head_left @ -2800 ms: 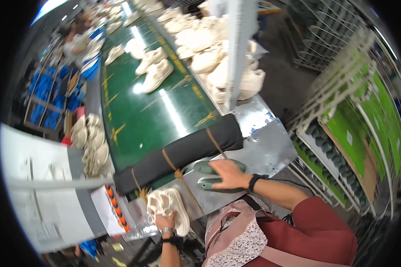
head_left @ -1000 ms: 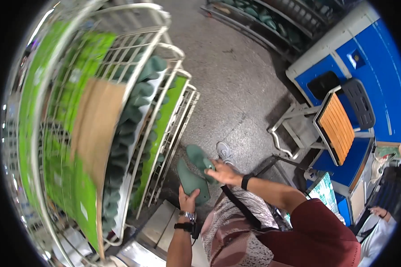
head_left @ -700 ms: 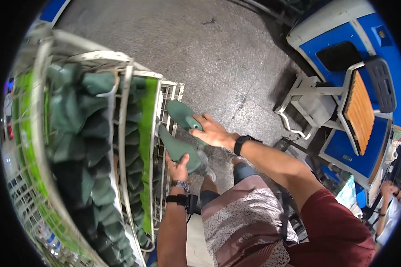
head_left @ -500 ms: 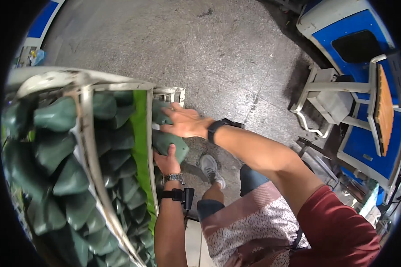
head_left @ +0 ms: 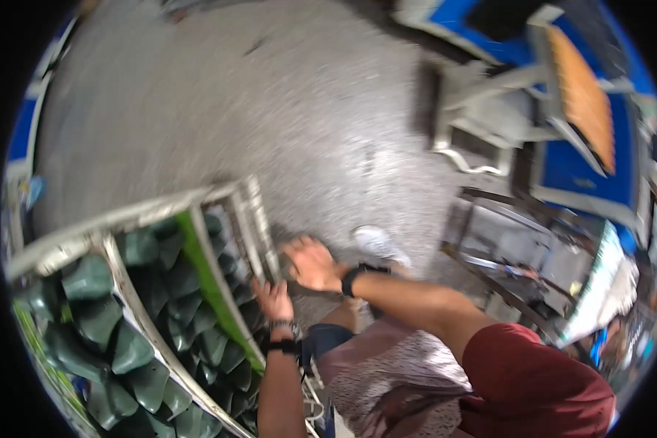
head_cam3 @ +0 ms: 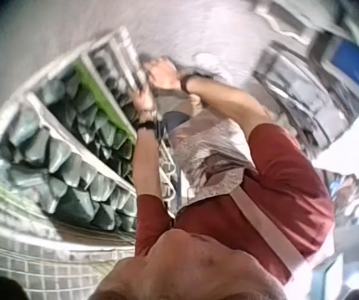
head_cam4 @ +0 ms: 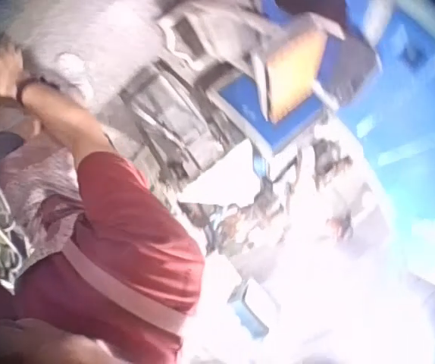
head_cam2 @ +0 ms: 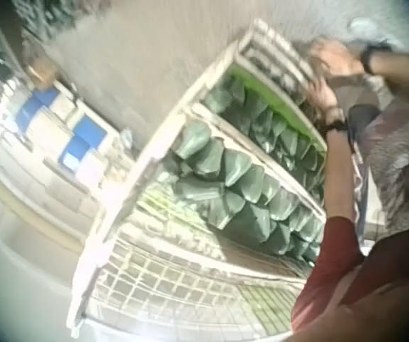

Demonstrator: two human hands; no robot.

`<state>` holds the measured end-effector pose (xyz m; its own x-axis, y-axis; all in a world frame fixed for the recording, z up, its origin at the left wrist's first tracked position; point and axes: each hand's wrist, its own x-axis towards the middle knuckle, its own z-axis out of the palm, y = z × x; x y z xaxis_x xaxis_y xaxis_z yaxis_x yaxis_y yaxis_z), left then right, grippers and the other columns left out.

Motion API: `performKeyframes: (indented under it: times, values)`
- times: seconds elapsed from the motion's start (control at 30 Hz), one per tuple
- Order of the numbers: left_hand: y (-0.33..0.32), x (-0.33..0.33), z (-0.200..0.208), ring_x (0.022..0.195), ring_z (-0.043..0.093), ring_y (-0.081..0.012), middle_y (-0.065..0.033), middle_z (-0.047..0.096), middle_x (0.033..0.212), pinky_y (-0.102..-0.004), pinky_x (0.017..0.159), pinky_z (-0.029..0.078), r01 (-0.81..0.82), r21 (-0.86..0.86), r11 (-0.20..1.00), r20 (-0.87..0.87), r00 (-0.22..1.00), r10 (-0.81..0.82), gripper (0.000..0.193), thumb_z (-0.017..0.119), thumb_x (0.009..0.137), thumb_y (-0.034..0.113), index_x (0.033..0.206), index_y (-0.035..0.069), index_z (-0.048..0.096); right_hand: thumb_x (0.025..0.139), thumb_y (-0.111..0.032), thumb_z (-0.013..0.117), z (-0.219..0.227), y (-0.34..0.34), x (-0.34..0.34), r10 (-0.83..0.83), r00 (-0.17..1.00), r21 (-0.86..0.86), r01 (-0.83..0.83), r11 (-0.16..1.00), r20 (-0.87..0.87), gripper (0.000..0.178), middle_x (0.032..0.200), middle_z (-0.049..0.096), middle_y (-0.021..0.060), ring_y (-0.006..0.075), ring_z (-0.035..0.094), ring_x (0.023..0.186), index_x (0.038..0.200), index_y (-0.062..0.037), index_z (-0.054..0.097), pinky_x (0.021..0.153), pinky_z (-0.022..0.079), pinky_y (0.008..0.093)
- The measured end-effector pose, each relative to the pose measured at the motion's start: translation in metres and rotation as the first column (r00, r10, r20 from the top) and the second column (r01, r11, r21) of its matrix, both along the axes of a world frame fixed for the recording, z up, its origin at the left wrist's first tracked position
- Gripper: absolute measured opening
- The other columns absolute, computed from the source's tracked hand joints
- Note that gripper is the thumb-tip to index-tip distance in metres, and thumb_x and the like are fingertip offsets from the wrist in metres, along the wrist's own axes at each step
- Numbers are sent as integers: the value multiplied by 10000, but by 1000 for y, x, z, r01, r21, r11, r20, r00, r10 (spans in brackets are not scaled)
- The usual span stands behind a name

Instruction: Insert shoe lasts into sneaker uppers and place them on a machinery station for processing.

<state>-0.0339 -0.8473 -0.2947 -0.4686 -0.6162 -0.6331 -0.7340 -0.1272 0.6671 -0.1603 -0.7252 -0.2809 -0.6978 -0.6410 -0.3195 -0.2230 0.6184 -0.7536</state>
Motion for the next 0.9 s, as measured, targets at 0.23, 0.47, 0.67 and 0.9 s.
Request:
performKeyframes:
  times: [0.23, 0.47, 0.67, 0.9]
  values:
    - [97, 76, 132, 748, 583, -140, -46, 586, 944, -283, 579, 497, 246, 364, 898, 142, 939, -315, 640, 683, 852, 35, 1435, 51, 418, 874, -235, 595, 226, 277, 92, -609, 776, 325, 541, 776, 162, 475, 1083, 711, 186, 382, 679, 994, 1322, -79, 573, 894, 534, 467]
    - [150, 28, 196, 1071, 617, -255, -161, 648, 1143, -380, 849, 544, 662, 444, 604, -31, 685, -727, 502, 661, 970, 175, 1405, 28, 459, 894, -281, 581, 370, 511, 172, -946, 183, 160, 977, 144, -268, 398, 930, 717, 144, 328, 698, 854, 1234, -81, 634, 759, 550, 435]
    - [271, -3, 277, 981, 619, -209, -92, 668, 1036, -332, 893, 510, 897, -31, 440, -40, 439, -898, 331, 703, 923, 147, 1200, -9, 608, 786, -124, 677, 412, 777, 203, -719, -3, -13, 1000, 9, -695, 702, 1400, 468, 243, 429, 459, 1290, 1449, -102, 448, 1050, 428, 467]
    - [607, -23, 389, 1015, 640, -258, -150, 658, 1098, -379, 917, 498, 973, -229, 37, -224, -16, -974, 408, 683, 885, 84, 1255, -38, 560, 791, -125, 670, 426, 952, 166, -629, 437, 87, 858, 507, -644, 626, 1414, 483, 188, 415, 484, 1264, 1396, -119, 508, 996, 470, 489]
